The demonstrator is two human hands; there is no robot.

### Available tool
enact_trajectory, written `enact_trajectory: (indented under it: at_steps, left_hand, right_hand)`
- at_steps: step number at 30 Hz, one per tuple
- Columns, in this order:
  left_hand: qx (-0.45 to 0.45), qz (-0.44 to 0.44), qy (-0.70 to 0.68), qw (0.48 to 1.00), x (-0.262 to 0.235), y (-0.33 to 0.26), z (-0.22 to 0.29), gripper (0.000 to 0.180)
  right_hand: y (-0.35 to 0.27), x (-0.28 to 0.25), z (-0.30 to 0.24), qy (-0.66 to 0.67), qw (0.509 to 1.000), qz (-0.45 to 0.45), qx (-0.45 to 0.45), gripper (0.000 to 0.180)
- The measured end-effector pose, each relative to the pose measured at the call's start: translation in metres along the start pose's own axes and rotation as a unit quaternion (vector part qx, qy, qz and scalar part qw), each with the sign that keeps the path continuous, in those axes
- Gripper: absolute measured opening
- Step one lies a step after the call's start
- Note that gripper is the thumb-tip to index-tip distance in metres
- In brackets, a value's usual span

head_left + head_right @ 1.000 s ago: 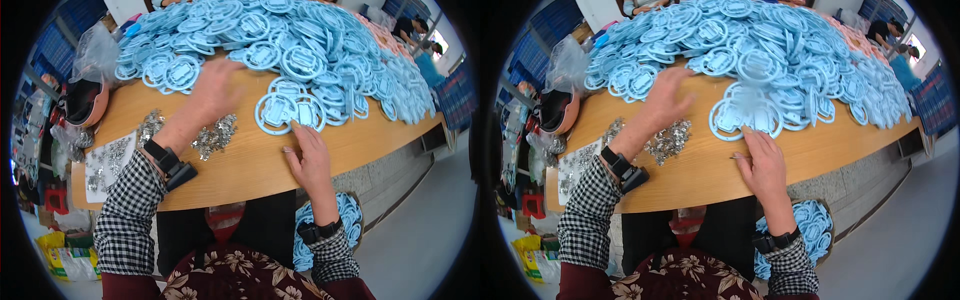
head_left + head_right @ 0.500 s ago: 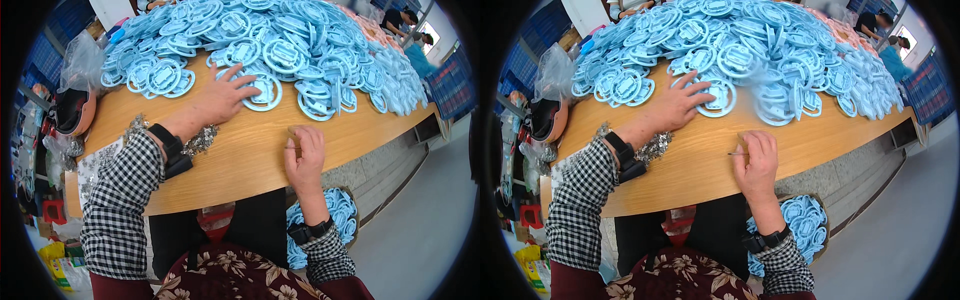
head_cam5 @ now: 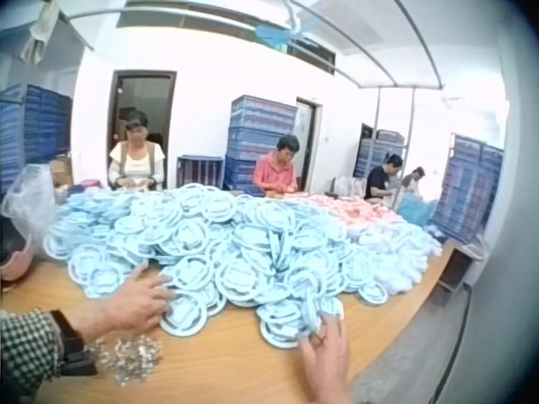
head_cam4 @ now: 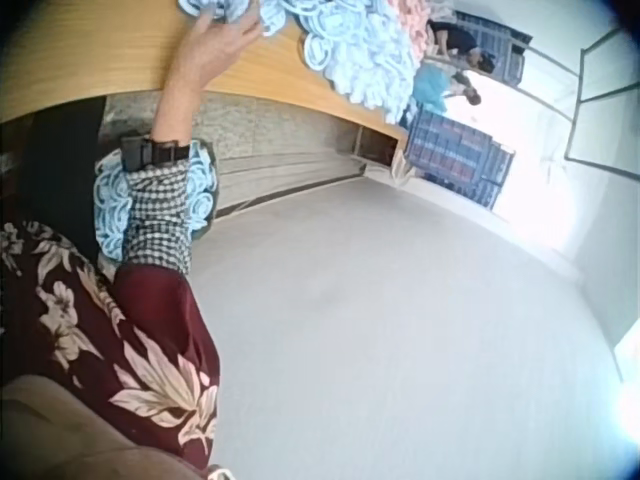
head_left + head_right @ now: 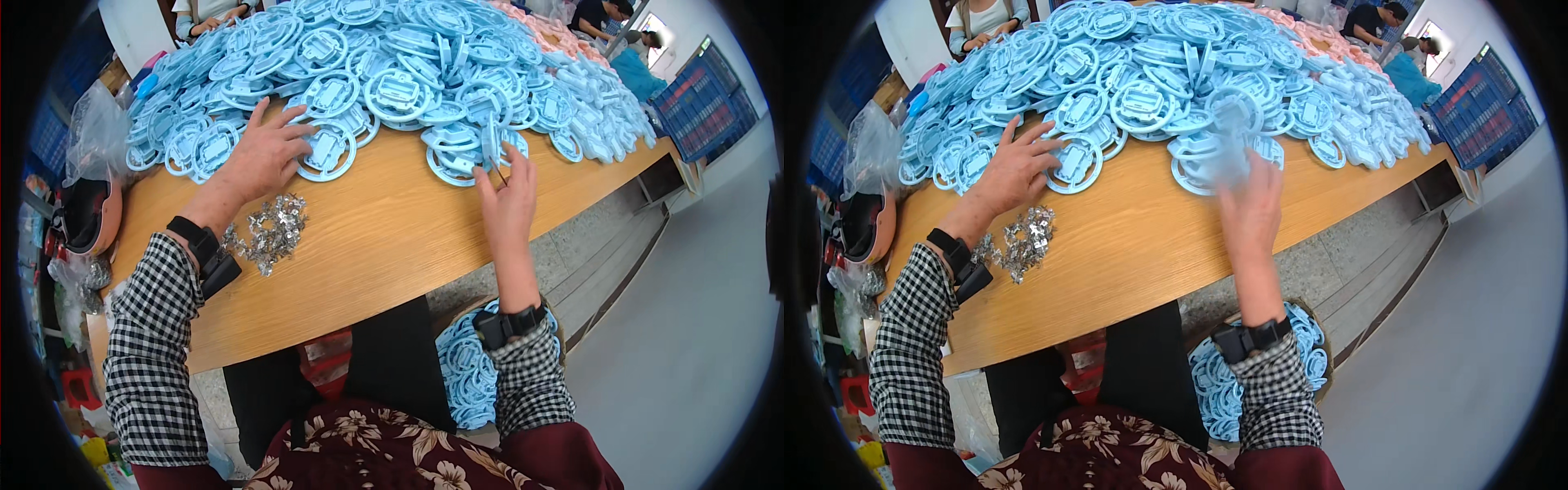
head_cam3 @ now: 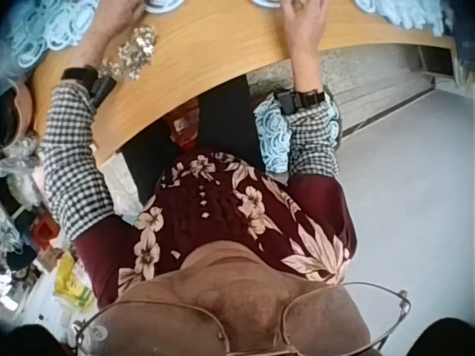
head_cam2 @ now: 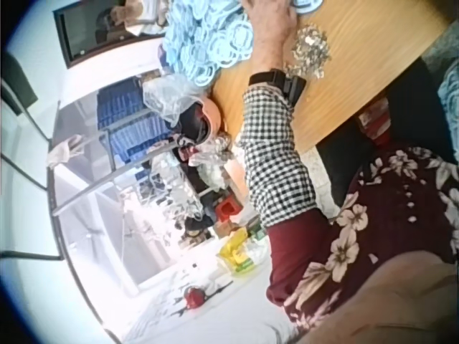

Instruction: The recorder manually assembles metal clips into circular blue plastic frames.

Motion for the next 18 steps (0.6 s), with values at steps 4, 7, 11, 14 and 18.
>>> enact_trajectory:
  at_steps: [4,7,11,14,18]
  left_hand:
    - [-0.011,0.048,0.0,0.999,-0.013,-0.004,0.009,0.023]
    - [-0.048,0.139,-0.034,0.989,-0.032,-0.009,0.014,0.024]
    - [-0.089,0.146,-0.176,0.969,-0.063,-0.022,0.036,0.031]
    - [-0.194,0.085,-0.351,0.912,-0.079,-0.05,0.089,0.033]
    - [-0.27,0.005,-0.615,0.741,-0.076,-0.092,0.145,0.035]
  right_hand:
    - [0.007,0.005,0.037,0.028,0.999,-0.001,0.034,0.026]
    - [0.003,-0.024,0.034,0.035,0.997,0.069,0.028,0.021]
    - [-0.03,-0.061,0.0,0.251,0.953,0.037,0.167,0.017]
    - [-0.067,-0.075,-0.036,0.402,0.859,-0.121,0.294,0.014]
    - [-0.116,-0.068,-0.089,0.482,0.744,-0.298,0.355,0.013]
Point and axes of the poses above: each hand's wrist, its own y-axis towards the middle knuckle, its own x-axis out of the palm, z = x × y, the point moved 3 cm from there along y, towards the middle knuckle, and after that the axes turned 4 degrees about z, right-handed, at the moved point
